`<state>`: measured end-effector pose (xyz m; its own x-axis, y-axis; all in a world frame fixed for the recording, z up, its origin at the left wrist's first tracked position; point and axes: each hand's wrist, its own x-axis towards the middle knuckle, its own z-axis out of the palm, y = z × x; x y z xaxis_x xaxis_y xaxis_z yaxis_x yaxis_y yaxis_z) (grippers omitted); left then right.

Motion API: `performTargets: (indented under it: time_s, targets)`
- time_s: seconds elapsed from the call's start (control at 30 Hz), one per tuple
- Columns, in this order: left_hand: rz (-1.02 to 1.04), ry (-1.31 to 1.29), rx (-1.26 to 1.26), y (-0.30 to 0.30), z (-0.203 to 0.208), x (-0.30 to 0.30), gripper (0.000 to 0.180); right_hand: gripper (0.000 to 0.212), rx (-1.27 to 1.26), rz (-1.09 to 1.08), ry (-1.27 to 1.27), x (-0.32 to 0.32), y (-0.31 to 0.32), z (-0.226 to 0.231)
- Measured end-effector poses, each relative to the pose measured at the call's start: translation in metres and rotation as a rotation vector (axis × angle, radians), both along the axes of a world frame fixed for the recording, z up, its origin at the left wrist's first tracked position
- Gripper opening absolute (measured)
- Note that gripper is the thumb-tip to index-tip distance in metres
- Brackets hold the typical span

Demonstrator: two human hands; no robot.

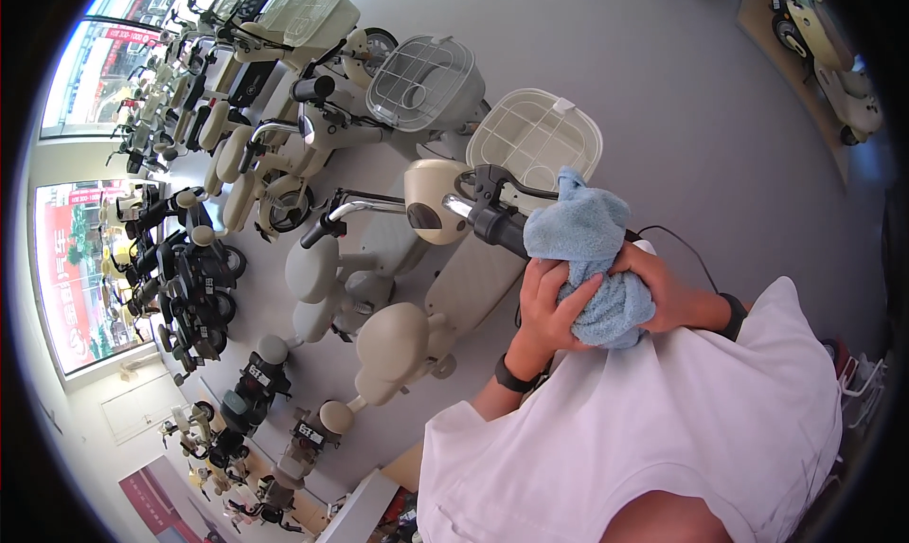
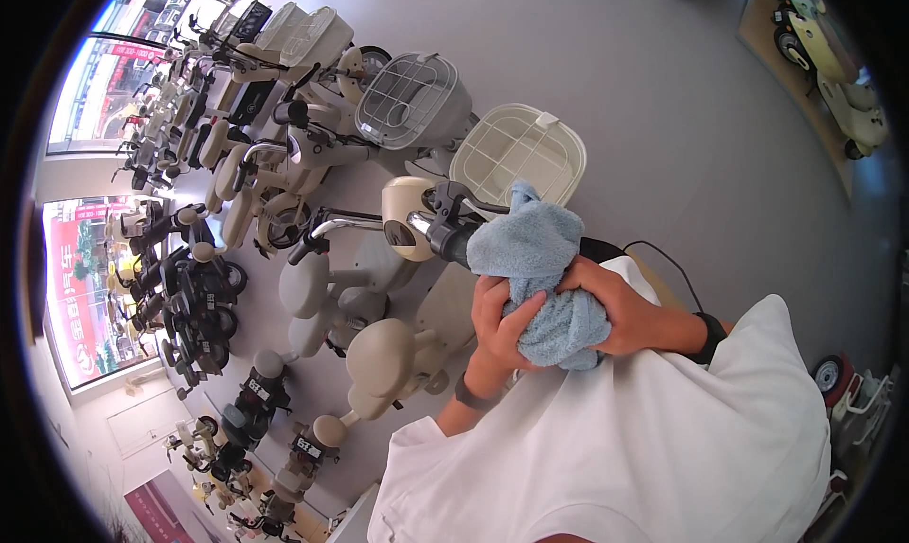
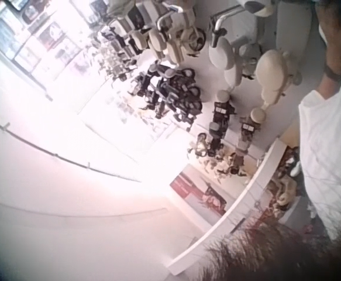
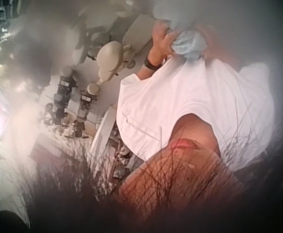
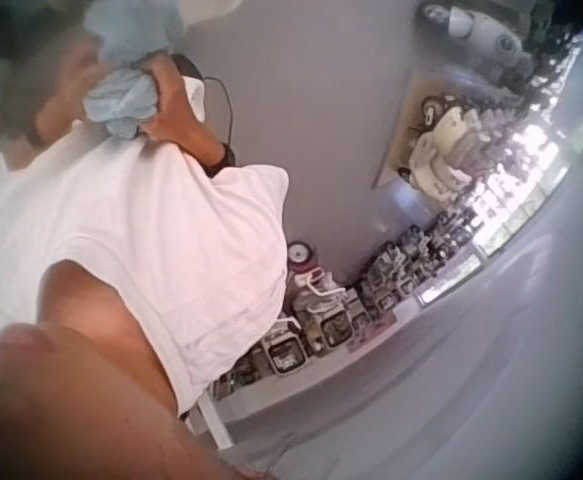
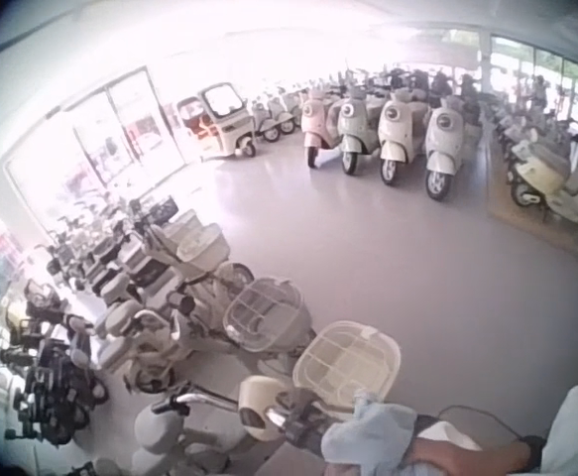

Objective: Cleaning the baskets and handlebars of several electric bicycles using a cloth.

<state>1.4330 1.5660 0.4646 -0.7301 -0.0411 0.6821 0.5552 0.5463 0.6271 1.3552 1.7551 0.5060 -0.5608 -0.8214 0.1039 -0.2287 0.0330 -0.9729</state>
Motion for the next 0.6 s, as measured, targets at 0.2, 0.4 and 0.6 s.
performTargets:
  time_s: [0.2, 0.4, 0.6]
  targets:
    - [0.138, -0.119, -0.073, -0.01, 0.004, -0.011, 0.071, 0.056, -0.051, 0.019, -0.116, -0.022, -0.021, -0.022]
    - [0.37, -0.247, -0.162, 0.026, 0.025, -0.001, 0.065, 0.048, -0.124, 0.39, -0.133, -0.081, -0.012, -0.016]
    - [0.643, -0.313, -0.284, 0.121, 0.042, -0.049, 0.058, 0.046, -0.136, 0.77, -0.299, -0.179, 0.035, -0.021]
